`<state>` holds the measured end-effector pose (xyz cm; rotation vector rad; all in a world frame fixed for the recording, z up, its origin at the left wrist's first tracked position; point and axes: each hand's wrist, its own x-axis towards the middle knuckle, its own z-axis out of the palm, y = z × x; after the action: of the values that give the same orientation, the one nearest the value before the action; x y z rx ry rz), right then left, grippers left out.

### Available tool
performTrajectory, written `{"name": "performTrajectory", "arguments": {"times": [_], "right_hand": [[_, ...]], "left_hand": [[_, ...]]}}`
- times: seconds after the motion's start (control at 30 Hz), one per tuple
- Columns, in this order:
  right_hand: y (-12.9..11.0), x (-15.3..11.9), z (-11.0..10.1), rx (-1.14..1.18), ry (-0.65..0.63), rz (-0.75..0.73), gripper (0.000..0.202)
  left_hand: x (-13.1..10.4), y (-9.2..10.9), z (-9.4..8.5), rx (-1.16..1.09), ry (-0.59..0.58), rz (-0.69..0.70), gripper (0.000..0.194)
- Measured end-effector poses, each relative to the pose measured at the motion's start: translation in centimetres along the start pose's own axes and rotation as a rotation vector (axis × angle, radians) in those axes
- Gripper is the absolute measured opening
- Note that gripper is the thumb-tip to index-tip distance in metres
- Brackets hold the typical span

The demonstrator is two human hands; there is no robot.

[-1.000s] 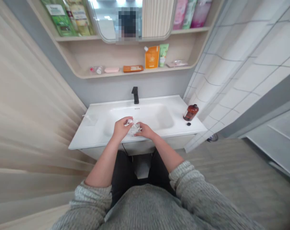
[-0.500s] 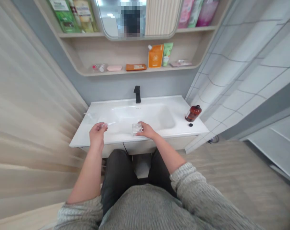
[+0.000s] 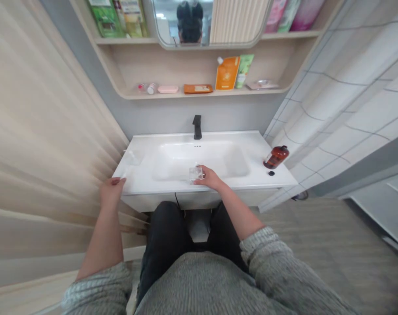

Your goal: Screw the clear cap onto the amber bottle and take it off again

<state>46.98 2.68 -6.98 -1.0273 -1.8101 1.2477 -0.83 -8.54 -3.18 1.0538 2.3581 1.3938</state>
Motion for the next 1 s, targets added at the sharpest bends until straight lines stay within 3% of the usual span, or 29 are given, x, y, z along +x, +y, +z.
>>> {"name": "performTrajectory", "arguments": {"times": [0.13, 0.47, 0.53, 0.63, 0.73, 0.8, 0.9, 1.0], "right_hand": [[-0.2, -0.1, 0.0, -0.004, 0.019, -0.003, 0.080], [-0.6, -0.1, 0.0, 0.036, 0.015, 0.002, 0.080], [-0.6, -0.1, 0.0, 0.042, 0.010, 0.004, 0.080], [-0.7, -0.1, 0.1, 0.064, 0.002, 0.007, 0.079], [-0.7, -0.1, 0.1, 0.072, -0.007, 0.012, 0.079], [-0.7, -0.1, 0.1, 0.062, -0.010, 0.002, 0.078], [-0.7, 0.0, 0.1, 0.057, -0.012, -0.019, 0.077], [-0.7, 0.0, 0.2, 0.072, -0.001, -0.050, 0.077]], "left_hand": [[1.1, 0.2, 0.4, 0.402, -0.094, -0.044, 0.031], [1.1, 1.1, 0.9, 0.509, -0.073, -0.002, 0.038], [0.6, 1.5, 0.8, 0.515, -0.031, 0.039, 0.045], [-1.1, 3.0, 0.8, 0.508, 0.128, 0.130, 0.050], [-3.5, 5.5, 1.9, 0.428, 0.190, 0.323, 0.043], [-5.3, 7.3, 4.0, 0.324, 0.070, 0.494, 0.041], [-8.0, 9.2, 8.7, 0.122, -0.309, 0.689, 0.051], [-10.4, 10.1, 13.9, -0.049, -0.639, 0.732, 0.074]]}}
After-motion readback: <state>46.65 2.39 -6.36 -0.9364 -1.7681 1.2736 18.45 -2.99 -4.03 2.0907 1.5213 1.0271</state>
